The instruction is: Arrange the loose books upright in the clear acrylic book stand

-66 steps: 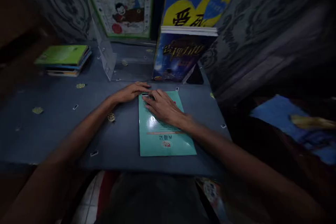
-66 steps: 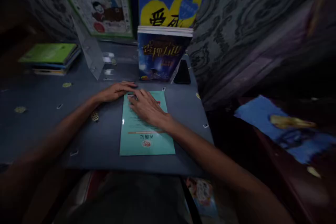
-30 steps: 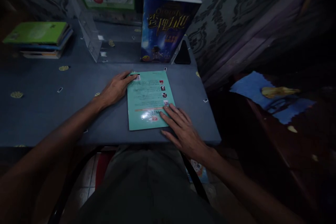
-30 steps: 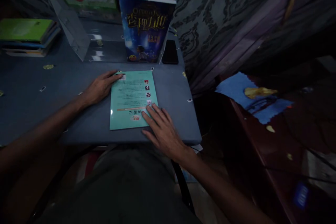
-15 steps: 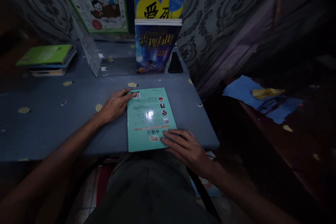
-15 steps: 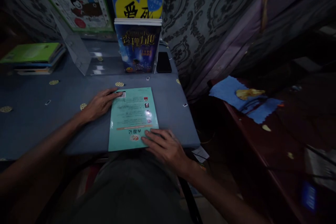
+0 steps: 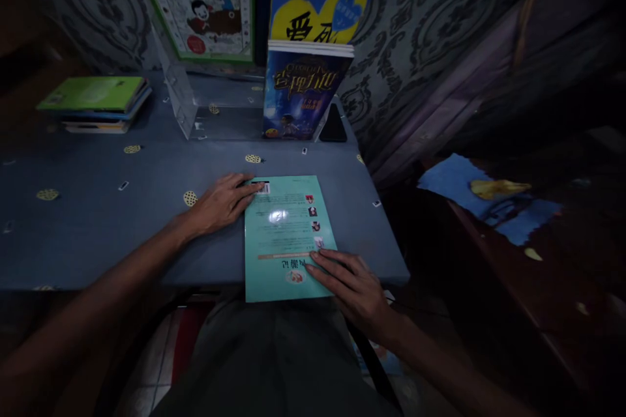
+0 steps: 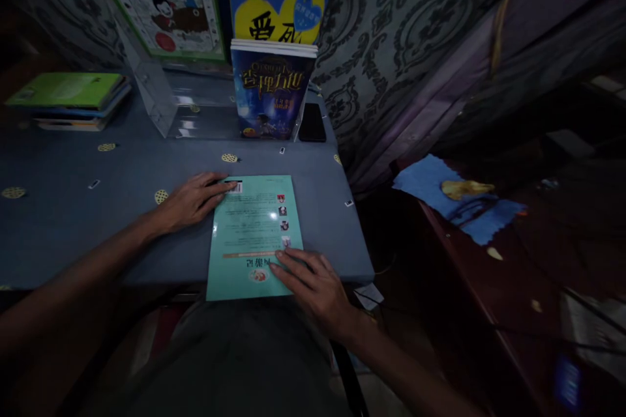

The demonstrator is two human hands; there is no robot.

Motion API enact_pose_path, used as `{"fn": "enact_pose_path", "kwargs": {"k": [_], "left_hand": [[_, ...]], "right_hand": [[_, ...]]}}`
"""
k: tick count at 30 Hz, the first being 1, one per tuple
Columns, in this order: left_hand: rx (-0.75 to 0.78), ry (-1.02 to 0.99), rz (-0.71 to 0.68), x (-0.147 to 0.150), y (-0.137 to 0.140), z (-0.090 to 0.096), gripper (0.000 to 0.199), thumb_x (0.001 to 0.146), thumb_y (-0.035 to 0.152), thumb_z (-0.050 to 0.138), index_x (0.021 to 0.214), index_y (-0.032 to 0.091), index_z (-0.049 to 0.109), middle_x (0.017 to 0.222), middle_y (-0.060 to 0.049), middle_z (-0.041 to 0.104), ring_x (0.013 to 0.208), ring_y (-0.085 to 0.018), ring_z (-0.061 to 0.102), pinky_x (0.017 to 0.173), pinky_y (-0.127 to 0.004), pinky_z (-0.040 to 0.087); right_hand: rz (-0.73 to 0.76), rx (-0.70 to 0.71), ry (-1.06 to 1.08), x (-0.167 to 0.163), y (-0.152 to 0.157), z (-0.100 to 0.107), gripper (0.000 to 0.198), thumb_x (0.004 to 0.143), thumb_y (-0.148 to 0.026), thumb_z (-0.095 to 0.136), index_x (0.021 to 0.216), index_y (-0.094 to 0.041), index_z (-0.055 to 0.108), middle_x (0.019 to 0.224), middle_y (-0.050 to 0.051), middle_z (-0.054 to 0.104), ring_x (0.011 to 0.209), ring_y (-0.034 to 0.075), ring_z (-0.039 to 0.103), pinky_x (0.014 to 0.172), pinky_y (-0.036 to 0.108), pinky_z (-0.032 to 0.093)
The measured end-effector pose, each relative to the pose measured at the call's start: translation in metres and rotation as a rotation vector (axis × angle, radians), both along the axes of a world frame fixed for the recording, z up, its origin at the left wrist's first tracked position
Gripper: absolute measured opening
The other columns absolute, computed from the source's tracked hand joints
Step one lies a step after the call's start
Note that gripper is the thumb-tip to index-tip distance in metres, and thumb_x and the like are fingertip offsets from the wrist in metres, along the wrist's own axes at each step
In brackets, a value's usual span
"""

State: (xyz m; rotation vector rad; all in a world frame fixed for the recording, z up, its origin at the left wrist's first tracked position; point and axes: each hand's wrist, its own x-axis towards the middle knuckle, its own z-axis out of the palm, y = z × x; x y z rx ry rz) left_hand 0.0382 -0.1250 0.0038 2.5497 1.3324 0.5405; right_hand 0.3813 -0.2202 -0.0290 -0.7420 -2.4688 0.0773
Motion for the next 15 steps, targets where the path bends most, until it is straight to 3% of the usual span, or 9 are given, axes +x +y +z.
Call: {"fn": "enact_pose_path", "kwargs": {"k": [4, 8, 12, 15], "left_hand": [[-0.050, -0.003, -0.061, -0.004, -0.003, 0.003, 0.046, 0.104, 0.033, 0.036, 0.147, 0.028, 0.052, 0.135, -0.011, 0.059, 0.122, -0.027, 0.056, 0.106, -0.047, 0.047], [-0.152, -0.006, -0.111, -0.012, 0.001, 0.008, 0.054, 0.100, 0.020, 0.038, 0.153, 0.031, 0.043, 0.144, -0.009, 0.054, 0.129, -0.026, 0.052, 0.108, -0.045, 0.045], [-0.252, -0.127, -0.100, -0.010, 0.003, 0.015, 0.051, 0.100, 0.029, 0.043, 0.151, 0.034, 0.044, 0.148, -0.006, 0.054, 0.134, -0.025, 0.050, 0.111, -0.046, 0.043], [-0.329, -0.297, -0.063, -0.004, 0.006, 0.019, 0.044, 0.100, 0.038, 0.045, 0.143, 0.032, 0.055, 0.141, -0.006, 0.062, 0.126, -0.026, 0.058, 0.107, -0.045, 0.046]], "right_hand": [[0.109, -0.006, 0.040, 0.006, 0.004, 0.014, 0.047, 0.103, -0.014, 0.048, 0.149, -0.023, 0.050, 0.122, 0.011, 0.075, 0.121, 0.027, 0.065, 0.083, 0.043, 0.059], [0.144, -0.045, 0.117, 0.007, 0.018, 0.053, 0.049, 0.102, -0.019, 0.051, 0.151, -0.025, 0.049, 0.124, 0.011, 0.075, 0.117, 0.027, 0.069, 0.085, 0.044, 0.063], [0.069, -0.108, 0.262, 0.001, 0.038, 0.091, 0.042, 0.100, -0.026, 0.057, 0.142, -0.030, 0.059, 0.118, 0.009, 0.077, 0.108, 0.029, 0.073, 0.085, 0.046, 0.064], [-0.027, -0.109, 0.378, -0.008, 0.058, 0.109, 0.028, 0.097, -0.031, 0.063, 0.124, -0.028, 0.072, 0.107, 0.009, 0.079, 0.099, 0.028, 0.075, 0.083, 0.044, 0.064]]}}
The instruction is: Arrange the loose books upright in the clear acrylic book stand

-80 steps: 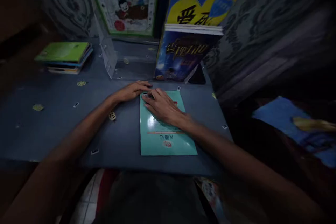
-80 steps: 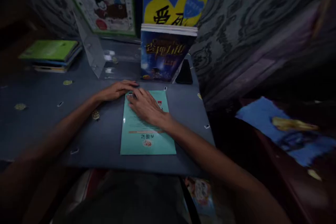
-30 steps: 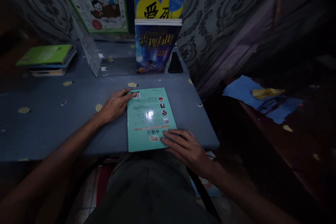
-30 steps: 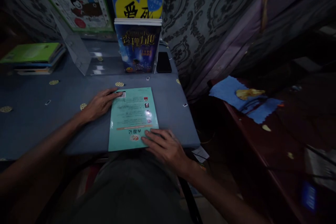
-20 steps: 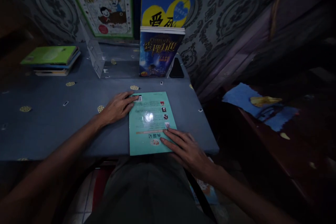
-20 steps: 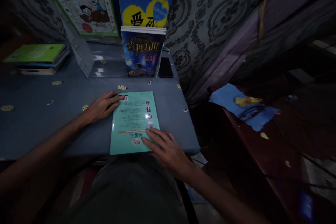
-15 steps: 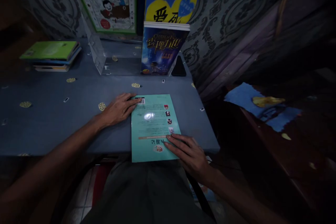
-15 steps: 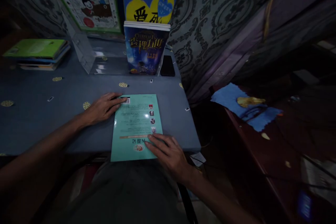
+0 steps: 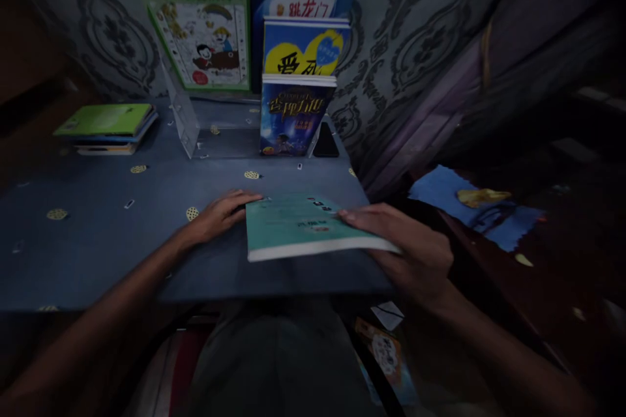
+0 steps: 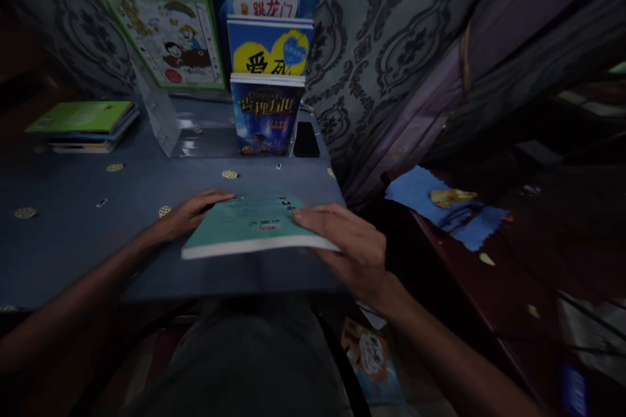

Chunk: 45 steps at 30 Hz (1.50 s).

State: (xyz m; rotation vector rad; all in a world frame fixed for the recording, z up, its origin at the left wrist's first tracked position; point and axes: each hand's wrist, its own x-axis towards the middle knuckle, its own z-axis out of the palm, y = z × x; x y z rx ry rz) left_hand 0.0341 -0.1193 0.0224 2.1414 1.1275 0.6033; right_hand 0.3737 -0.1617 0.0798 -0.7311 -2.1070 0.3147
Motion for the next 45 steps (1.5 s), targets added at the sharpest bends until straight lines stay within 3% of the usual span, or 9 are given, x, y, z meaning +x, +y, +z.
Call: {"fn": "enact_pose_path", "kwargs": {"k": [5, 10, 19, 24, 26, 29, 34, 40, 45], "left_hand": [[-0.184, -0.207, 0.180, 0.008, 0.005, 0.008, 0.041, 0.089, 0.057, 0.059, 0.108, 0.025, 0.076, 0.113, -0.005, 0.075, 0.110, -0.029, 0.066, 0.098, -0.038, 0.052], [-0.430, -0.489, 0.257, 0.013, -0.001, 0.013, 0.048, 0.076, 0.065, 0.073, 0.095, 0.021, 0.076, 0.100, -0.004, 0.077, 0.102, -0.028, 0.069, 0.095, -0.038, 0.053], [-0.787, -0.625, 0.264, 0.007, -0.021, 0.002, 0.059, 0.062, 0.067, 0.083, 0.090, 0.016, 0.074, 0.083, -0.006, 0.076, 0.072, -0.018, 0.068, 0.066, -0.027, 0.052], [-0.941, -0.251, 0.189, -0.002, -0.020, 0.011, 0.064, 0.067, 0.077, 0.072, 0.083, 0.017, 0.064, 0.068, -0.004, 0.070, 0.055, -0.016, 0.063, 0.048, -0.024, 0.046], [-0.814, -0.071, 0.191, -0.002, -0.017, 0.017, 0.058, 0.075, 0.077, 0.063, 0.075, 0.019, 0.057, 0.063, -0.002, 0.066, 0.052, -0.016, 0.062, 0.047, -0.025, 0.044], [-0.358, 0.154, 0.265, 0.004, -0.006, 0.024, 0.043, 0.092, 0.059, 0.051, 0.072, 0.021, 0.055, 0.068, -0.002, 0.066, 0.062, -0.018, 0.064, 0.058, -0.028, 0.048], [0.252, 0.313, 0.309, 0.020, 0.027, 0.004, 0.025, 0.098, 0.028, 0.043, 0.112, 0.020, 0.062, 0.118, -0.012, 0.070, 0.113, -0.027, 0.064, 0.099, -0.043, 0.051], [0.375, 0.342, 0.281, 0.019, 0.059, -0.036, 0.040, 0.102, 0.023, 0.034, 0.137, 0.015, 0.053, 0.148, -0.018, 0.055, 0.140, -0.028, 0.050, 0.115, -0.052, 0.042], [0.378, 0.286, 0.321, 0.015, 0.056, -0.041, 0.041, 0.104, 0.030, 0.035, 0.141, 0.020, 0.050, 0.150, -0.014, 0.054, 0.141, -0.027, 0.049, 0.114, -0.052, 0.043]], "right_hand": [[-0.230, -0.057, 0.178, -0.019, 0.048, 0.028, 0.015, 0.088, -0.040, 0.074, 0.091, -0.026, 0.077, 0.084, 0.003, 0.077, 0.074, 0.022, 0.073, 0.066, 0.033, 0.060], [-0.250, -0.306, 0.387, -0.036, 0.104, 0.044, 0.032, 0.077, -0.051, 0.080, 0.075, -0.022, 0.068, 0.068, -0.001, 0.068, 0.061, 0.016, 0.063, 0.053, 0.026, 0.050], [-0.207, -0.996, 0.659, -0.064, 0.165, -0.038, 0.050, 0.052, -0.053, 0.093, 0.067, -0.020, 0.058, 0.063, 0.000, 0.066, 0.054, 0.014, 0.060, 0.052, 0.027, 0.051], [-0.205, -1.065, 0.592, -0.072, 0.172, -0.069, 0.043, 0.055, -0.043, 0.093, 0.070, -0.020, 0.059, 0.063, 0.000, 0.067, 0.054, 0.015, 0.062, 0.052, 0.027, 0.052], [-0.226, -1.009, 0.527, -0.074, 0.177, -0.078, 0.043, 0.056, -0.043, 0.092, 0.072, -0.020, 0.060, 0.062, -0.002, 0.066, 0.055, 0.014, 0.061, 0.052, 0.026, 0.050], [-0.316, -0.898, 0.404, -0.074, 0.186, -0.090, 0.041, 0.058, -0.043, 0.089, 0.077, -0.020, 0.061, 0.065, -0.003, 0.065, 0.059, 0.015, 0.061, 0.053, 0.025, 0.048], [-0.403, -0.706, 0.202, -0.071, 0.193, -0.099, 0.039, 0.065, -0.044, 0.082, 0.090, -0.022, 0.062, 0.075, 0.000, 0.068, 0.070, 0.020, 0.063, 0.062, 0.029, 0.048], [-0.419, -0.545, -0.037, -0.064, 0.188, -0.093, 0.039, 0.077, -0.047, 0.073, 0.104, -0.021, 0.062, 0.083, 0.003, 0.070, 0.075, 0.024, 0.064, 0.069, 0.034, 0.050], [-0.471, -0.129, -0.268, -0.065, 0.164, -0.074, 0.025, 0.094, -0.034, 0.057, 0.111, -0.017, 0.064, 0.105, 0.014, 0.070, 0.102, 0.032, 0.062, 0.088, 0.045, 0.051]]}}
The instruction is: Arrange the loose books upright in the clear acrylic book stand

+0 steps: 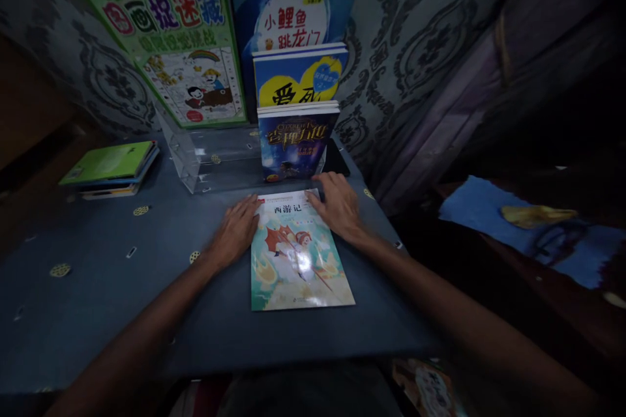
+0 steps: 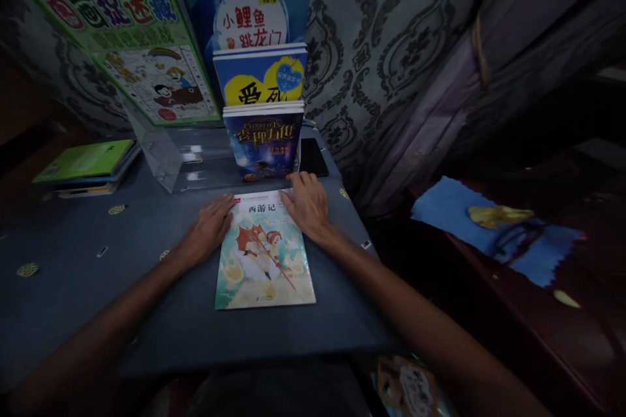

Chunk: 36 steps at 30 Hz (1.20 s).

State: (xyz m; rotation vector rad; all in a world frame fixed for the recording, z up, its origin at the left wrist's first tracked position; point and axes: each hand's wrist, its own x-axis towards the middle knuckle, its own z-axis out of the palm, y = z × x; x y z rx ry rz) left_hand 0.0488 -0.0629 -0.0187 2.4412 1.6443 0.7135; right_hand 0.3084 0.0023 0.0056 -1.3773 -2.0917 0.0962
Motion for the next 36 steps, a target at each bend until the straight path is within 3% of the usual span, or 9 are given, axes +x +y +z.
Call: {"fn": "enact_pose_path", "kwargs": {"k": [3, 5, 9, 14, 18, 24, 29, 36], "left_hand": [[0.004, -0.072, -0.013, 0.000, -0.002, 0.000, 0.042, 0.103, 0.029, 0.038, 0.143, 0.019, 0.045, 0.145, -0.016, 0.059, 0.137, -0.028, 0.054, 0.112, -0.052, 0.045], [0.014, -0.127, -0.036, -0.002, -0.001, 0.000, 0.050, 0.101, 0.026, 0.041, 0.150, 0.018, 0.035, 0.144, -0.018, 0.058, 0.135, -0.029, 0.055, 0.111, -0.053, 0.045], [0.010, -0.180, -0.079, -0.005, -0.001, -0.002, 0.068, 0.097, 0.017, 0.042, 0.159, 0.018, 0.013, 0.150, -0.020, 0.053, 0.139, -0.029, 0.051, 0.114, -0.055, 0.042], [-0.013, -0.162, -0.072, -0.004, -0.001, 0.003, 0.064, 0.101, 0.026, 0.042, 0.158, 0.019, 0.014, 0.148, -0.020, 0.055, 0.140, -0.030, 0.051, 0.113, -0.055, 0.044], [-0.014, -0.142, -0.048, -0.003, -0.001, 0.005, 0.061, 0.102, 0.030, 0.043, 0.157, 0.019, 0.018, 0.147, -0.019, 0.056, 0.140, -0.031, 0.051, 0.113, -0.056, 0.044], [-0.010, -0.105, -0.039, -0.004, 0.000, 0.002, 0.054, 0.102, 0.032, 0.040, 0.153, 0.017, 0.028, 0.147, -0.019, 0.056, 0.137, -0.030, 0.052, 0.114, -0.055, 0.043], [0.036, 0.026, -0.075, -0.002, 0.004, 0.011, 0.045, 0.100, 0.026, 0.039, 0.142, 0.014, 0.045, 0.133, -0.018, 0.064, 0.142, -0.035, 0.046, 0.114, -0.060, 0.041], [-0.033, 0.094, -0.437, 0.048, 0.045, 0.024, 0.046, 0.097, 0.015, 0.037, 0.141, 0.018, 0.049, 0.141, -0.014, 0.062, 0.133, -0.025, 0.056, 0.113, -0.050, 0.045]], "right_hand": [[0.306, 0.045, -0.037, -0.025, -0.022, 0.008, 0.021, 0.099, -0.025, 0.049, 0.107, -0.018, 0.067, 0.104, 0.012, 0.071, 0.102, 0.028, 0.063, 0.091, 0.043, 0.053], [0.547, -0.003, -0.084, -0.048, -0.033, 0.006, 0.026, 0.100, -0.021, 0.048, 0.120, -0.019, 0.065, 0.118, 0.011, 0.070, 0.114, 0.025, 0.062, 0.102, 0.043, 0.051], [0.682, -0.079, -0.165, -0.078, -0.035, -0.011, 0.041, 0.101, -0.023, 0.049, 0.141, -0.014, 0.053, 0.147, 0.015, 0.057, 0.141, 0.024, 0.049, 0.117, 0.046, 0.042], [0.606, -0.146, -0.209, -0.061, -0.027, -0.020, 0.050, 0.105, -0.032, 0.040, 0.150, -0.011, 0.044, 0.157, 0.017, 0.046, 0.151, 0.024, 0.036, 0.123, 0.047, 0.035], [0.492, -0.168, -0.195, -0.030, -0.021, -0.019, 0.049, 0.105, -0.029, 0.039, 0.148, -0.007, 0.048, 0.156, 0.020, 0.047, 0.150, 0.026, 0.038, 0.124, 0.048, 0.035], [0.362, -0.175, -0.068, 0.010, -0.016, -0.025, 0.046, 0.105, -0.029, 0.038, 0.144, -0.013, 0.055, 0.152, 0.018, 0.052, 0.147, 0.027, 0.043, 0.122, 0.056, 0.035], [0.348, -0.216, 0.053, 0.025, -0.014, -0.030, 0.045, 0.104, -0.027, 0.036, 0.144, -0.017, 0.055, 0.153, 0.016, 0.052, 0.147, 0.027, 0.043, 0.122, 0.061, 0.030], [0.406, -0.270, 0.274, 0.035, -0.005, -0.034, 0.046, 0.103, -0.030, 0.041, 0.147, -0.025, 0.053, 0.152, 0.007, 0.055, 0.144, 0.023, 0.047, 0.123, 0.053, 0.033]]}}
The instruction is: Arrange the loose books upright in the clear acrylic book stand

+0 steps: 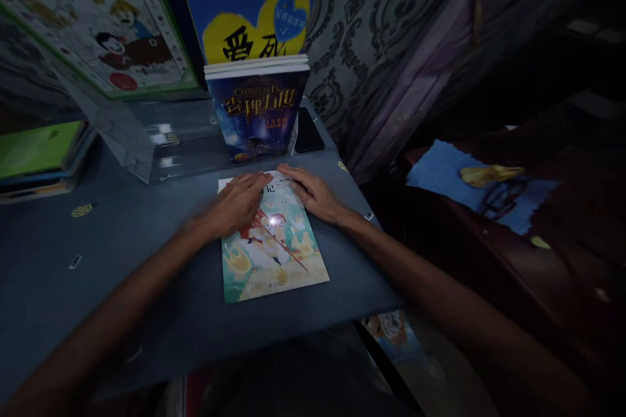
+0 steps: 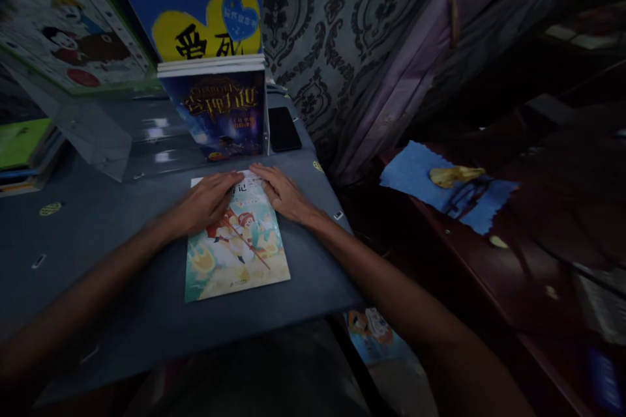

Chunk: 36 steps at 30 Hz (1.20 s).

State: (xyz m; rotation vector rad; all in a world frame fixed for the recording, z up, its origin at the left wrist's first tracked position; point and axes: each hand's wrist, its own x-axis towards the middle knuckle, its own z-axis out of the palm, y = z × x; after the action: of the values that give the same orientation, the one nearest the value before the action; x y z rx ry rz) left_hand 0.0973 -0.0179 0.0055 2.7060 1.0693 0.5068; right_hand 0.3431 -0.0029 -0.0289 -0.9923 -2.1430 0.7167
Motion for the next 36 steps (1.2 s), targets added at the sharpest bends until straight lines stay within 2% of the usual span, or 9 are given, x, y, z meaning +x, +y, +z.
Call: {"fn": "enact_pose_path", "kwargs": {"k": [4, 11, 15, 19, 24, 28, 31, 33, 36], "left_hand": [[-0.008, -0.051, -0.077, 0.025, 0.025, -0.007, 0.042, 0.098, 0.016, 0.035, 0.134, 0.014, 0.057, 0.138, -0.013, 0.064, 0.128, -0.025, 0.059, 0.111, -0.047, 0.045], [-0.015, -0.096, -0.069, 0.025, 0.029, -0.015, 0.039, 0.097, 0.017, 0.037, 0.128, 0.016, 0.061, 0.139, -0.011, 0.064, 0.130, -0.024, 0.058, 0.111, -0.047, 0.043], [-0.043, -0.099, -0.074, 0.025, 0.030, -0.016, 0.039, 0.097, 0.018, 0.038, 0.130, 0.017, 0.060, 0.141, -0.011, 0.063, 0.132, -0.025, 0.056, 0.114, -0.050, 0.038], [-0.042, -0.110, -0.088, 0.024, 0.033, -0.017, 0.039, 0.096, 0.017, 0.039, 0.129, 0.017, 0.060, 0.141, -0.011, 0.063, 0.133, -0.024, 0.056, 0.115, -0.048, 0.038], [-0.024, -0.101, -0.091, 0.024, 0.035, -0.020, 0.038, 0.095, 0.015, 0.039, 0.126, 0.016, 0.061, 0.138, -0.012, 0.064, 0.133, -0.024, 0.056, 0.114, -0.047, 0.040], [-0.014, -0.080, -0.062, 0.024, 0.032, -0.018, 0.039, 0.095, 0.016, 0.039, 0.128, 0.018, 0.060, 0.139, -0.010, 0.064, 0.137, -0.025, 0.053, 0.114, -0.048, 0.039], [-0.013, -0.084, -0.062, 0.024, 0.031, -0.018, 0.039, 0.096, 0.016, 0.040, 0.129, 0.019, 0.060, 0.138, -0.009, 0.065, 0.138, -0.025, 0.052, 0.114, -0.049, 0.040], [-0.011, -0.088, -0.070, 0.023, 0.032, -0.019, 0.039, 0.095, 0.016, 0.041, 0.128, 0.018, 0.061, 0.137, -0.010, 0.065, 0.137, -0.025, 0.053, 0.114, -0.049, 0.040], [-0.021, -0.100, -0.077, 0.023, 0.034, -0.021, 0.038, 0.096, 0.018, 0.042, 0.128, 0.019, 0.061, 0.138, -0.009, 0.065, 0.138, -0.026, 0.052, 0.115, -0.049, 0.039]], "right_hand": [[0.005, -0.039, -0.005, 0.011, -0.024, 0.008, 0.049, 0.104, -0.033, 0.041, 0.152, -0.025, 0.046, 0.154, 0.007, 0.053, 0.143, 0.023, 0.048, 0.122, 0.051, 0.036], [0.100, -0.088, -0.140, 0.036, -0.112, 0.031, 0.048, 0.106, -0.026, 0.040, 0.154, -0.028, 0.042, 0.152, 0.003, 0.055, 0.143, 0.022, 0.049, 0.125, 0.054, 0.031], [0.103, -0.021, -0.193, 0.045, -0.157, 0.031, 0.054, 0.105, -0.019, 0.041, 0.157, -0.028, 0.034, 0.150, 0.005, 0.057, 0.142, 0.022, 0.049, 0.123, 0.055, 0.036], [0.083, 0.101, -0.223, 0.045, -0.182, 0.028, 0.063, 0.102, -0.012, 0.045, 0.160, -0.027, 0.027, 0.145, 0.008, 0.062, 0.143, 0.022, 0.048, 0.122, 0.057, 0.036], [0.053, 0.208, -0.218, 0.010, -0.193, 0.039, 0.066, 0.098, -0.012, 0.053, 0.159, -0.025, 0.031, 0.134, 0.009, 0.069, 0.143, 0.024, 0.047, 0.121, 0.056, 0.035], [0.341, 0.194, -0.276, -0.054, -0.196, 0.045, 0.054, 0.101, -0.023, 0.054, 0.153, -0.019, 0.043, 0.146, 0.012, 0.061, 0.144, 0.022, 0.047, 0.122, 0.048, 0.037], [0.442, 0.174, -0.343, -0.092, -0.196, 0.040, 0.051, 0.102, -0.030, 0.053, 0.149, -0.010, 0.046, 0.152, 0.017, 0.053, 0.148, 0.025, 0.041, 0.124, 0.047, 0.035], [0.446, 0.161, -0.367, -0.101, -0.195, 0.034, 0.053, 0.102, -0.030, 0.053, 0.148, -0.006, 0.045, 0.155, 0.019, 0.048, 0.151, 0.026, 0.035, 0.124, 0.046, 0.034], [0.388, 0.135, -0.372, -0.090, -0.198, 0.027, 0.058, 0.100, -0.030, 0.057, 0.150, -0.006, 0.042, 0.158, 0.021, 0.043, 0.154, 0.026, 0.029, 0.124, 0.047, 0.034]]}}
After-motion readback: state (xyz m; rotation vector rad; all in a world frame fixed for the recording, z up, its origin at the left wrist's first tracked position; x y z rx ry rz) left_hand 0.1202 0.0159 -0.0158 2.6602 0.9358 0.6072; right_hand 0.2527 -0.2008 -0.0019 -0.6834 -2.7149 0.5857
